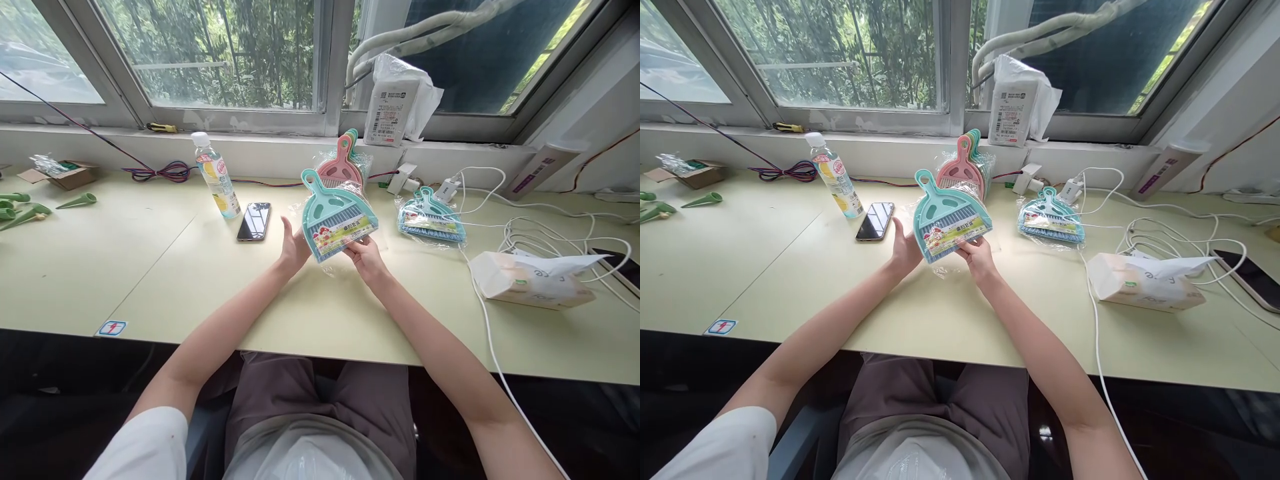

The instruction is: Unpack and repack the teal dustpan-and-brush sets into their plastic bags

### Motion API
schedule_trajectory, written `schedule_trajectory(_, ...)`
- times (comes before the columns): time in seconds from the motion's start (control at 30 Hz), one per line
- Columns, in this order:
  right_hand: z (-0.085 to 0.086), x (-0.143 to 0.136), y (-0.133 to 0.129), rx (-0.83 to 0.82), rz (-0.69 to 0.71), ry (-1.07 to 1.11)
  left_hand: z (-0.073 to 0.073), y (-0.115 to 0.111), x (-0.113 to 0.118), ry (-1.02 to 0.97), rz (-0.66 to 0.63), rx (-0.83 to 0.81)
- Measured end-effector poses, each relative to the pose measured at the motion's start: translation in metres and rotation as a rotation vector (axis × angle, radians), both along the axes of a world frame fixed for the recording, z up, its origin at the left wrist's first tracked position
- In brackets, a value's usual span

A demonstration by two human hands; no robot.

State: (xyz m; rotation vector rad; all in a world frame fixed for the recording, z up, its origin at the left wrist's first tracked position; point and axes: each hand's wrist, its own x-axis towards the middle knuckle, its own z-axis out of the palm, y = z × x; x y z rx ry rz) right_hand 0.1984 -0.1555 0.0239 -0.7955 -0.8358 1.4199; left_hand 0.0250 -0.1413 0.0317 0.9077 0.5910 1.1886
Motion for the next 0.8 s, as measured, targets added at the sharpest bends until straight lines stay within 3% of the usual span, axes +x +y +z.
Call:
schedule_trajectory(0.17, -0.004, 0.003, 0.005, -0.014, -0.057, -0.007, 0.001, -0.005, 0.003, 0.145, -0.001, 0.072)
schedule_trajectory(0.47, -0.004, 0.002, 0.003, -0.02, -0.064, -0.036, -0.005, -0.008, 0.007, 0.276, 0.031, -0.031)
schedule_trajectory(0.67, -0.006, 0.009, 0.013, -0.108, 0.027, -0.086, -0.009, -0.011, 0.013, 0.317, 0.107, -0.075)
schedule_trajectory(0.8, -0.003, 0.021, 0.02, -0.204, 0.104, -0.196, -0.007, -0.006, 0.011, 0.228, 0.091, -0.171)
